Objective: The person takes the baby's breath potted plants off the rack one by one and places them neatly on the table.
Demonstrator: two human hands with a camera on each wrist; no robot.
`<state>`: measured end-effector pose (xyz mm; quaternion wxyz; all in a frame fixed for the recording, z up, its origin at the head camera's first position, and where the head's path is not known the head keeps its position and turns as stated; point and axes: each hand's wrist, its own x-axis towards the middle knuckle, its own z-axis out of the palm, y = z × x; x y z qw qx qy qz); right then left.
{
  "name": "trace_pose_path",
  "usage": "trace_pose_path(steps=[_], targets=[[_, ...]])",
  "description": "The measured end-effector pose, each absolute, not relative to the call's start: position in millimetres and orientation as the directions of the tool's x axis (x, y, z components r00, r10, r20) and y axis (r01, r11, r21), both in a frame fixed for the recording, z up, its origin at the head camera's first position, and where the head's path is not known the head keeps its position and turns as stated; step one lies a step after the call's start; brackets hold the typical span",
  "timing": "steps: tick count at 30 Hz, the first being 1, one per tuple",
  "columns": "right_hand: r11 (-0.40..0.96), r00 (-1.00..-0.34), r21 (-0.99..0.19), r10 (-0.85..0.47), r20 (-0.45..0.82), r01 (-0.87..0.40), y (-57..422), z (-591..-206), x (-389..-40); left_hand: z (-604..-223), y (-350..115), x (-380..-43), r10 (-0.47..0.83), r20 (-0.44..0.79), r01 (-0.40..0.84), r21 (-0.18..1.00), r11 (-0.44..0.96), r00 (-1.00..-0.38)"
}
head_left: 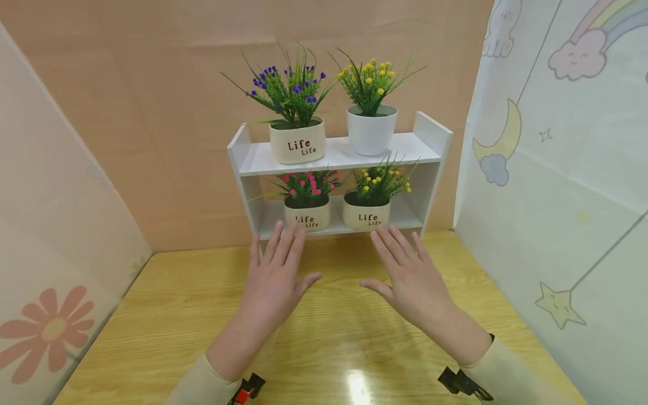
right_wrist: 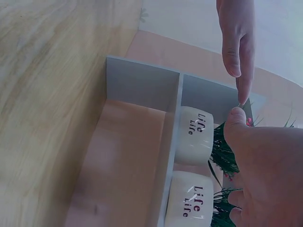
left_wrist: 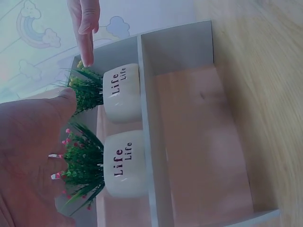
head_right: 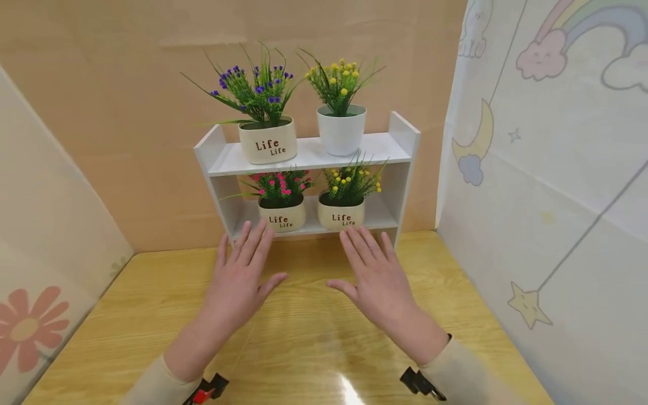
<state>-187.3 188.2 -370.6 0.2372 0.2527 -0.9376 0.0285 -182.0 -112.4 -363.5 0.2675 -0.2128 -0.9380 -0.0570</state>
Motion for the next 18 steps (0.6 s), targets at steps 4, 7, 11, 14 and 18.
trace_pose_path(steps=[4,7,11,14,18], targets=[[0.866,-0.755,0.076,-0.47,0.457,-0.493,187,-362,-190,-358,-117,-182,0.362,0.529,0.418,-0.015,0.908,-0.768],[0.864,-0.75,0.077,-0.473,0.463,-0.497,186,-355,-191,-354,-119,-184,0.352,0.528,0.411,-0.006,0.912,-0.773],[0.866,-0.756,0.086,-0.475,0.45,-0.493,184,-347,-192,-347,-122,-184,0.331,0.524,0.399,0.018,0.917,-0.785],[0.868,-0.763,0.091,-0.476,0.438,-0.489,184,-341,-194,-342,-125,-186,0.324,0.528,0.393,0.019,0.919,-0.785],[0.864,-0.759,0.084,-0.478,0.442,-0.496,185,-333,-196,-336,-128,-188,0.321,0.537,0.387,0.011,0.922,-0.78]])
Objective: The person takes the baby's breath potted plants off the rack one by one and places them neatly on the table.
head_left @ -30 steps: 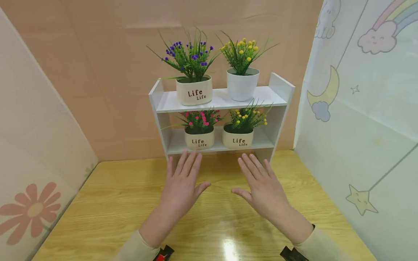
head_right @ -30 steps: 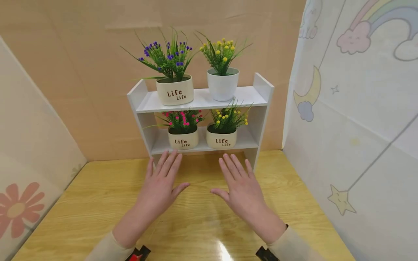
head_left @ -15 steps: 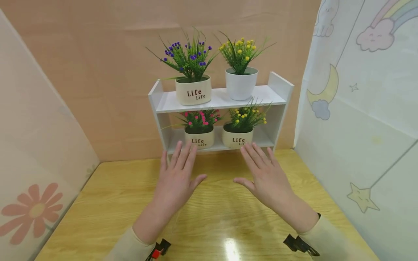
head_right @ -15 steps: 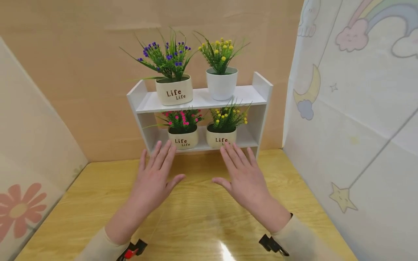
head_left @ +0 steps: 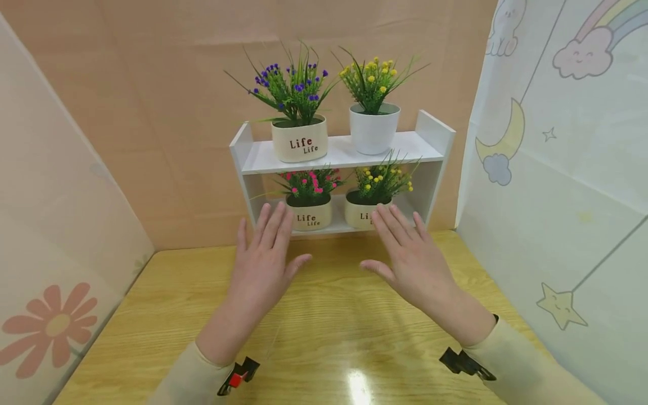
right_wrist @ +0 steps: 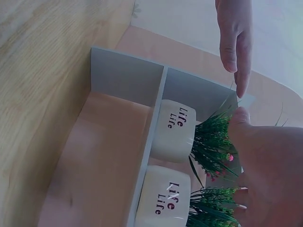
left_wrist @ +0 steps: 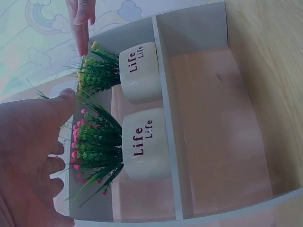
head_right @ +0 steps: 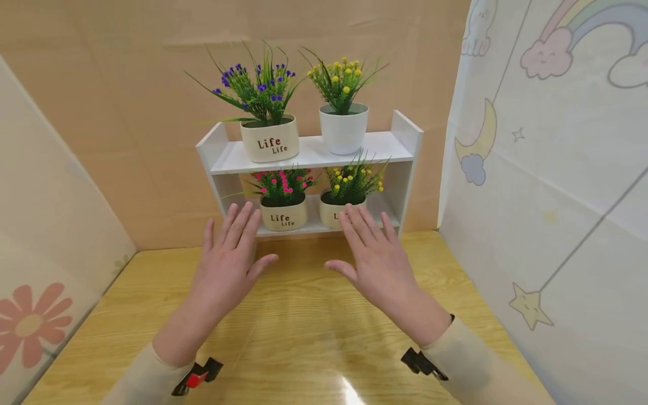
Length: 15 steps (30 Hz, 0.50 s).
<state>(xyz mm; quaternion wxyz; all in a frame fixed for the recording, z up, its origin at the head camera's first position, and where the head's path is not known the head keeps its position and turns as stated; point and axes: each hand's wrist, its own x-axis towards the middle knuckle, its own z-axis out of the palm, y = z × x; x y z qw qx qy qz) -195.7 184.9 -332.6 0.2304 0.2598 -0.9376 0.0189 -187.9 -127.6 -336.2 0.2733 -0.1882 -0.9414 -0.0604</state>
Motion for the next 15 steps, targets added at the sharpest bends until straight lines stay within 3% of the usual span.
trace_pose_path(steps=[7,15], targets=[[0.862,-0.745,0.062,-0.469,0.475,-0.503,186,-316,-201,-323,-132,-191,0.317,0.561,0.391,0.014,0.92,-0.765],[0.834,-0.653,0.061,-0.473,0.592,-0.549,189,-296,-210,-308,-137,-199,0.303,0.572,0.375,0.008,0.927,-0.762]])
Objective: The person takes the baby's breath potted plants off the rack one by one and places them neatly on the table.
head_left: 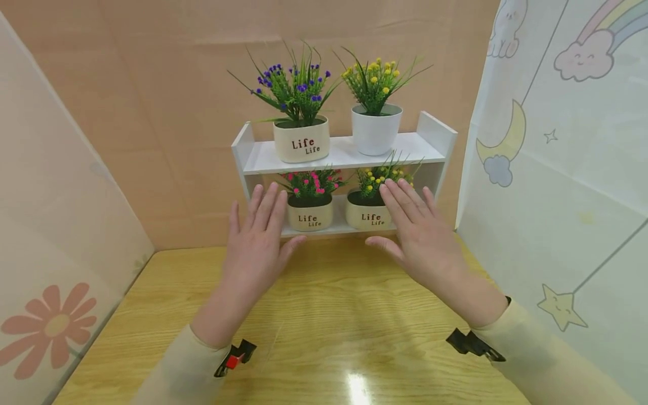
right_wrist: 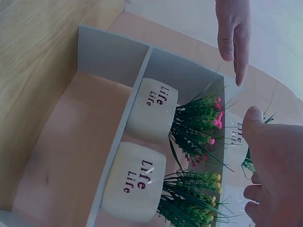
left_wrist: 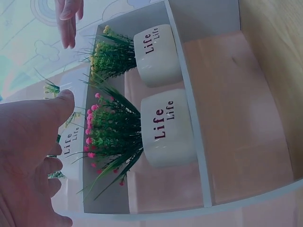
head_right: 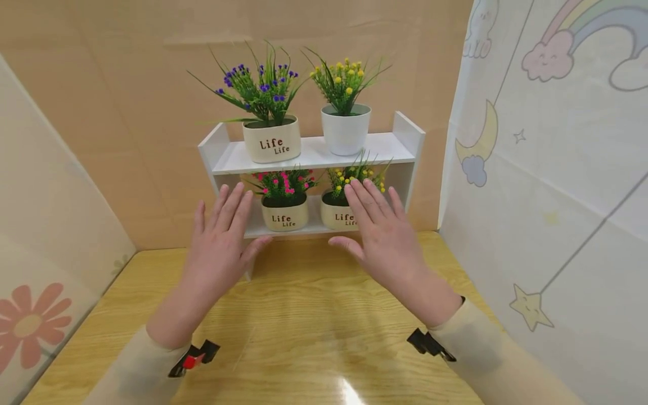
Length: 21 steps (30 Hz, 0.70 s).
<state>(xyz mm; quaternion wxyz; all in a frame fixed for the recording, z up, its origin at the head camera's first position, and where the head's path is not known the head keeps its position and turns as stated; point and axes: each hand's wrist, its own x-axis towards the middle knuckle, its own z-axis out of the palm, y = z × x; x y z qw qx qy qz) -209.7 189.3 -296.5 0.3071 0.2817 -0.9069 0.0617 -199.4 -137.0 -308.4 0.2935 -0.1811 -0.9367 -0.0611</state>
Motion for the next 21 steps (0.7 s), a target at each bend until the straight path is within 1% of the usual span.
trace_pose_path(steps=[9,13,21], targets=[[0.837,-0.634,0.078,-0.469,0.615,-0.542,193,-270,-214,-292,-142,-210,0.278,0.577,0.356,0.023,0.934,-0.768],[0.841,-0.609,0.089,-0.455,0.649,-0.534,194,-258,-219,-287,-143,-215,0.269,0.575,0.336,0.011,0.942,-0.773],[0.822,-0.539,0.092,-0.449,0.713,-0.562,199,-239,-232,-277,-143,-222,0.25,0.571,0.329,0.038,0.944,-0.782]])
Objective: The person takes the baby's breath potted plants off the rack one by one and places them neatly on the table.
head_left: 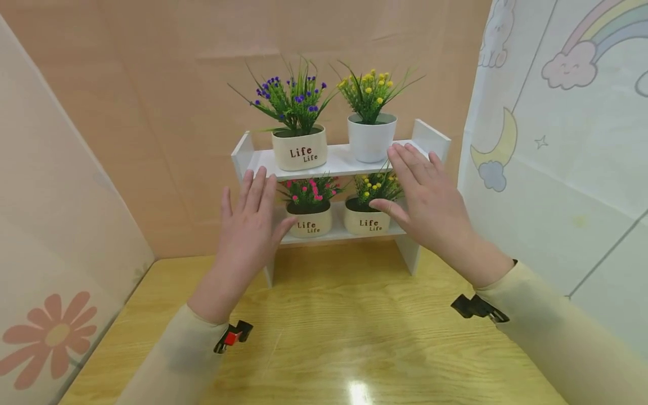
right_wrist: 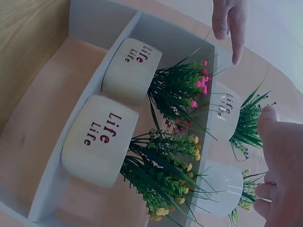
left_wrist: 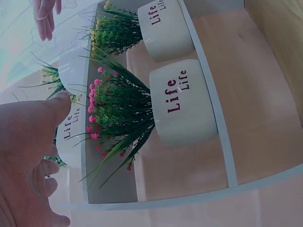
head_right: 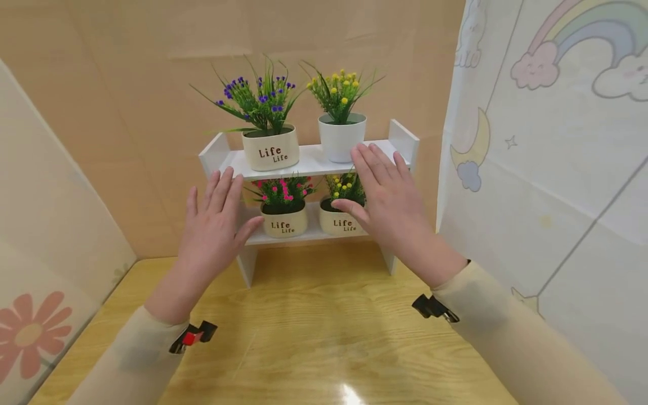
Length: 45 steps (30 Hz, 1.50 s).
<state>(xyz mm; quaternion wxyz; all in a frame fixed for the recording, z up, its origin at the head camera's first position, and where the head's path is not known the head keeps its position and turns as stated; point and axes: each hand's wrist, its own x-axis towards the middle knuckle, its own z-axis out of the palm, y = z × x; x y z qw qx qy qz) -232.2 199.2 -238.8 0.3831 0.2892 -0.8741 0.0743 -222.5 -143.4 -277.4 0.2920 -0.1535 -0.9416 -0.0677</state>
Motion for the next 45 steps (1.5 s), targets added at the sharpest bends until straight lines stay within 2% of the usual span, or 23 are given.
trace_pose_path(steps=[5,13,16,24,38,45], targets=[[0.833,-0.56,0.059,-0.421,0.714,-0.551,200,-230,-243,-274,-143,-228,0.245,0.555,0.315,0.033,0.948,-0.795],[0.883,-0.763,-0.162,-0.273,0.585,-0.44,202,-209,-252,-269,-143,-236,0.24,0.546,0.308,0.036,0.951,-0.803],[0.888,-0.811,-0.225,-0.229,0.538,-0.4,203,-203,-257,-267,-142,-238,0.244,0.542,0.312,0.035,0.95,-0.804],[0.861,-0.832,-0.311,-0.201,0.517,-0.402,203,-192,-271,-265,-140,-246,0.243,0.516,0.306,0.039,0.951,-0.822],[0.839,-0.868,-0.394,-0.167,0.468,-0.374,191,-177,-291,-269,-146,-253,0.227,0.515,0.306,0.072,0.949,-0.827],[0.82,-0.885,-0.443,-0.156,0.438,-0.363,189,-175,-299,-271,-145,-256,0.222,0.5,0.285,0.052,0.957,-0.837]])
